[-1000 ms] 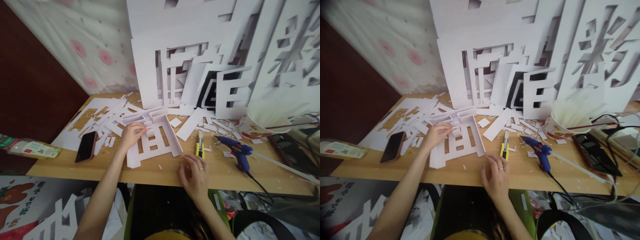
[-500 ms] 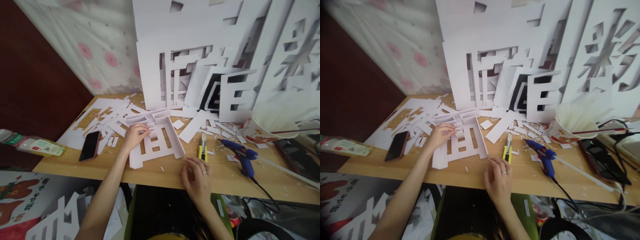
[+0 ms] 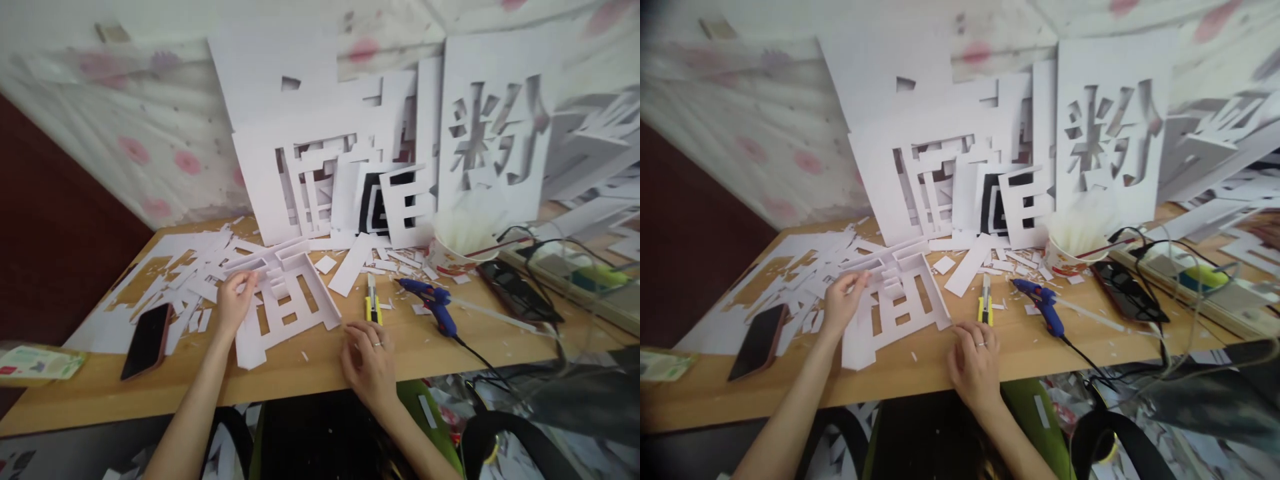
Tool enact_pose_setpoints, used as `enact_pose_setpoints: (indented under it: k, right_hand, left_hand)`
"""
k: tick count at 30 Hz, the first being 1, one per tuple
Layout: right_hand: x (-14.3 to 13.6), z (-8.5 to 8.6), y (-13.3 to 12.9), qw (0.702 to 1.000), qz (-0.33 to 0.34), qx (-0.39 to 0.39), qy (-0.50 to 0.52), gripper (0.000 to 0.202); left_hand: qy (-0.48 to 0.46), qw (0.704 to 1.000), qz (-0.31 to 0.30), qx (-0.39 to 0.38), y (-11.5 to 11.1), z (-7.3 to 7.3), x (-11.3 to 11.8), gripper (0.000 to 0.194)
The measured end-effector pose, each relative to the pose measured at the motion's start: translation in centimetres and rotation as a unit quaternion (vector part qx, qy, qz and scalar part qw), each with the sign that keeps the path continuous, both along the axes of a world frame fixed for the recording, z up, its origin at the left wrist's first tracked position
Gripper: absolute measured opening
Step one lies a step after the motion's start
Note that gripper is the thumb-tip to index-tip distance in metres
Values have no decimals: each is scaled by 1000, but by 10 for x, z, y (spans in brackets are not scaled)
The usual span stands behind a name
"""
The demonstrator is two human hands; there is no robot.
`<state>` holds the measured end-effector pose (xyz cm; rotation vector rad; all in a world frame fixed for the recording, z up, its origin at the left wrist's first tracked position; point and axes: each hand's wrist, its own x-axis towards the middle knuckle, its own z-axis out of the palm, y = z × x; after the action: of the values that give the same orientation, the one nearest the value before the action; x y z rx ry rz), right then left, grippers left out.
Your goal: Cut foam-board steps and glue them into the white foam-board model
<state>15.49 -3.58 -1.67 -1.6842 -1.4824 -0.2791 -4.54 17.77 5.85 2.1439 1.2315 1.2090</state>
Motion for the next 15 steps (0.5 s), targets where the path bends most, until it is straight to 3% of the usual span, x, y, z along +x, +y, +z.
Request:
enact_pose_setpoints:
  k: [4,8,9,12,15]
  right_hand:
    - [-1,2,0,1000,-13,10,-3,28]
    - [1,-1,-2,994,-89,-52,-23,42]
    - [2,-3,-3,989,-120,-78,-31,43]
    - [8,-8,-10,969,-197,-138,-50,45]
    - [15,-8,-18,957,-232,-169,-52,44]
  left_hand:
    - [-21,1000,-11,15,-36,26,23,31]
    - [78,990,-121,13,-77,47,76,17]
    - [131,982,-132,11,-84,49,92,8]
    - [354,925,-139,-4,-90,47,136,29]
    - [435,891,-131,-11,-85,36,169,31]
